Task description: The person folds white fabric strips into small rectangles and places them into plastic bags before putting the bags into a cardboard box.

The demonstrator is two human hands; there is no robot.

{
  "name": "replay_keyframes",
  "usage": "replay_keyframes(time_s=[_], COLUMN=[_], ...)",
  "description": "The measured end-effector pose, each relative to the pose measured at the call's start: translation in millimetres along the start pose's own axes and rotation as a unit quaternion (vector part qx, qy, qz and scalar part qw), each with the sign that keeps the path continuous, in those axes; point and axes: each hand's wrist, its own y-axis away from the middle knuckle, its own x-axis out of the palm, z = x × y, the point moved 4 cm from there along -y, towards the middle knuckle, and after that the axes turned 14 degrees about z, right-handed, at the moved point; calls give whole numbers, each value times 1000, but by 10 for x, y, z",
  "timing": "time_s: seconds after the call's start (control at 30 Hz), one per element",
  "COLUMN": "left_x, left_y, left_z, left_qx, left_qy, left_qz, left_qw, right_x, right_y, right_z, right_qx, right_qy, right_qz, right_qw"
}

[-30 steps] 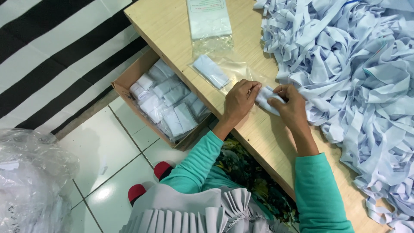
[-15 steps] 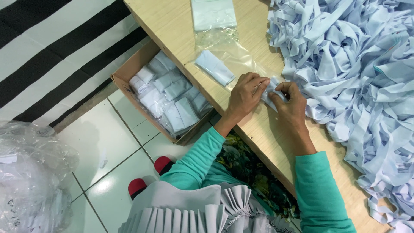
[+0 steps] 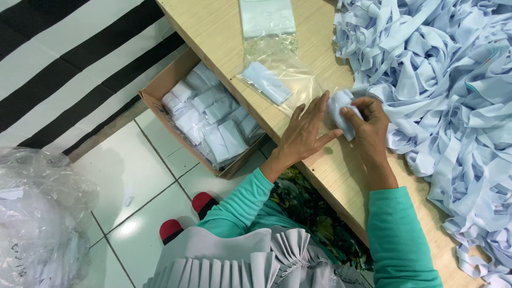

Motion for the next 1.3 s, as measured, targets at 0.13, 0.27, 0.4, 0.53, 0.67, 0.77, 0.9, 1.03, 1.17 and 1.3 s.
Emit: replay_keyframes(time_s=[0.13, 0.27, 0.4, 0.53, 0.67, 0.77, 0.9, 1.03, 1.17, 1.3], left_x=[10, 69, 97, 109, 164, 155, 146, 150, 144, 201], left_y=[-7, -13, -40, -57, -58, -57, -50, -47, -45, -50], left_z=[4, 30, 16, 38, 84, 88, 88, 76, 59, 106], left_qx=[11, 5, 1, -6, 3, 1, -1, -5, 4, 17], left_qy=[-37, -47, -50, -59, -67, -56, -47, -38, -64, -127], left_qz=[3, 32, 51, 60, 67, 66, 55, 57, 29, -1], left_qw=[999, 998, 997, 996, 996, 996, 997, 998, 998, 992], right_x=[68, 52, 86, 10, -85, -189, -159, 38, 208, 268], right_y=[-42, -81, -132, -230, -70, -66, -110, -69, -65, -219], right_z=[-147, -274, -147, -346, -71, -73, 6, 187, 237, -254], right_qx=[1, -4, -6, -110, -104, 24, 59, 10, -62, -77], right_qy=[59, 133, 149, 259, 403, 348, 301, 158, 95, -90], right_qz=[32, 48, 29, 18, 21, 111, 125, 60, 62, 138], right_qw=[998, 990, 988, 959, 909, 930, 943, 986, 992, 983])
